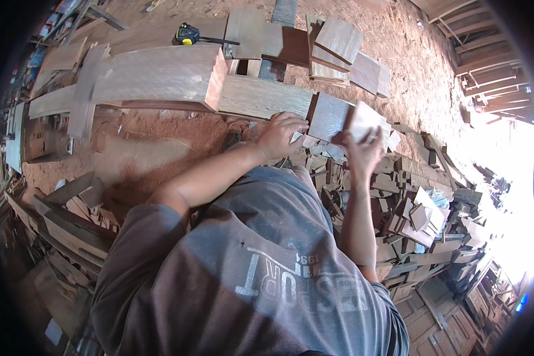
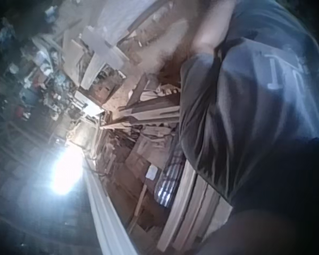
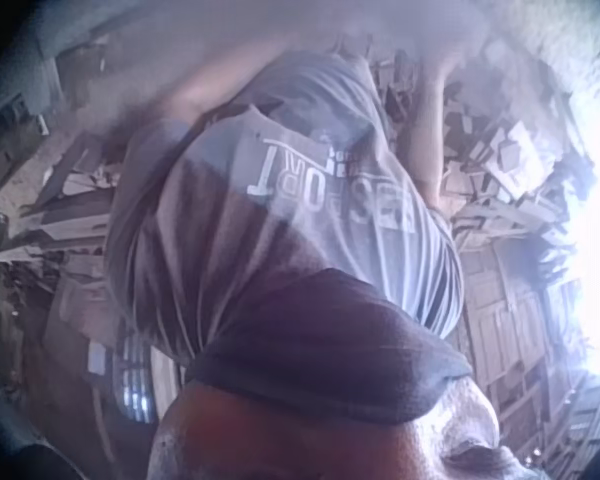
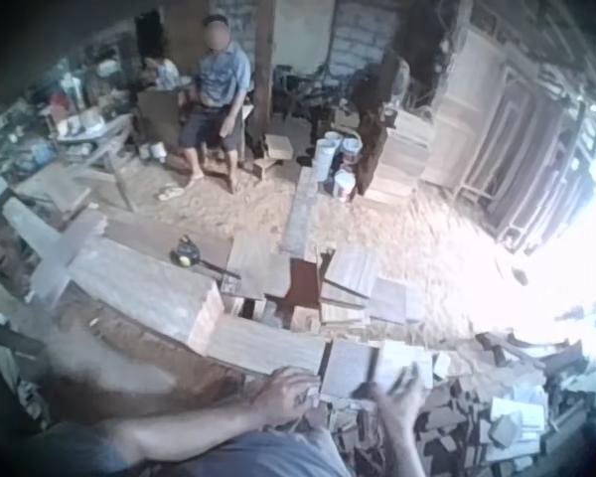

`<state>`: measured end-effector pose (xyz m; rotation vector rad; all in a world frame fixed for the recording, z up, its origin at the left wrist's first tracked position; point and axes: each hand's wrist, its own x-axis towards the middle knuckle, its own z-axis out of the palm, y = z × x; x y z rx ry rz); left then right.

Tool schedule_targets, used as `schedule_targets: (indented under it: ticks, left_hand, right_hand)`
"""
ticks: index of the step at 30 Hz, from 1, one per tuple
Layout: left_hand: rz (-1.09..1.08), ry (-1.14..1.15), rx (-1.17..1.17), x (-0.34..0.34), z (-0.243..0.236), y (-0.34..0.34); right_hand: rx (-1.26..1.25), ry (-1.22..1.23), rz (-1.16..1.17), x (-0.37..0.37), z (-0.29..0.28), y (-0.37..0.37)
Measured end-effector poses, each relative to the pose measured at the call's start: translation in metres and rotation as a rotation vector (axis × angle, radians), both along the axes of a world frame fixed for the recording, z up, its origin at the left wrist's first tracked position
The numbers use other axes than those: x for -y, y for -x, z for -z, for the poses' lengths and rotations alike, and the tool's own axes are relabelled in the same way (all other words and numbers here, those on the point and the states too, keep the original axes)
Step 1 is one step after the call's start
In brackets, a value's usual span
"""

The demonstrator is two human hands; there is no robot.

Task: The person measures and marks a wooden plank using a tape measure and square, then uses a jigsaw to cut the plank. The cut piece is set aside.

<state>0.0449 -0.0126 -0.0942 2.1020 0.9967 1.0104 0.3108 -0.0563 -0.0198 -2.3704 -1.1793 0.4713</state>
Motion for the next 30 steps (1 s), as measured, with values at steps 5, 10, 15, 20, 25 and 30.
schedule_targets:
  ticks: [5, 10, 15, 20, 25, 30]
  left_hand:
    - [0.038, 0.024, 0.008, -0.002, 0.003, 0.003]
    - [0.029, 0.021, 0.016, -0.001, 0.003, 0.002]
    - [0.005, 0.046, 0.078, -0.002, -0.002, 0.005]
    - [-0.019, 0.166, 0.208, -0.003, -0.007, 0.009]
    - [0.004, 0.244, 0.298, -0.006, -0.010, 0.012]
    - [0.008, 0.442, 0.365, -0.004, -0.018, 0.017]
  right_hand:
    - [0.180, 0.088, -0.057, 0.007, 0.015, -0.083]
    - [0.311, -0.037, -0.181, 0.017, 0.020, -0.057]
    - [0.380, -0.096, -0.681, 0.008, 0.016, 0.026]
    - [0.425, 0.249, -0.755, -0.044, -0.013, 0.031]
    - [0.332, 0.242, -0.934, -0.068, -0.029, 0.014]
    - [-0.157, -0.371, -0.724, -0.047, -0.052, -0.021]
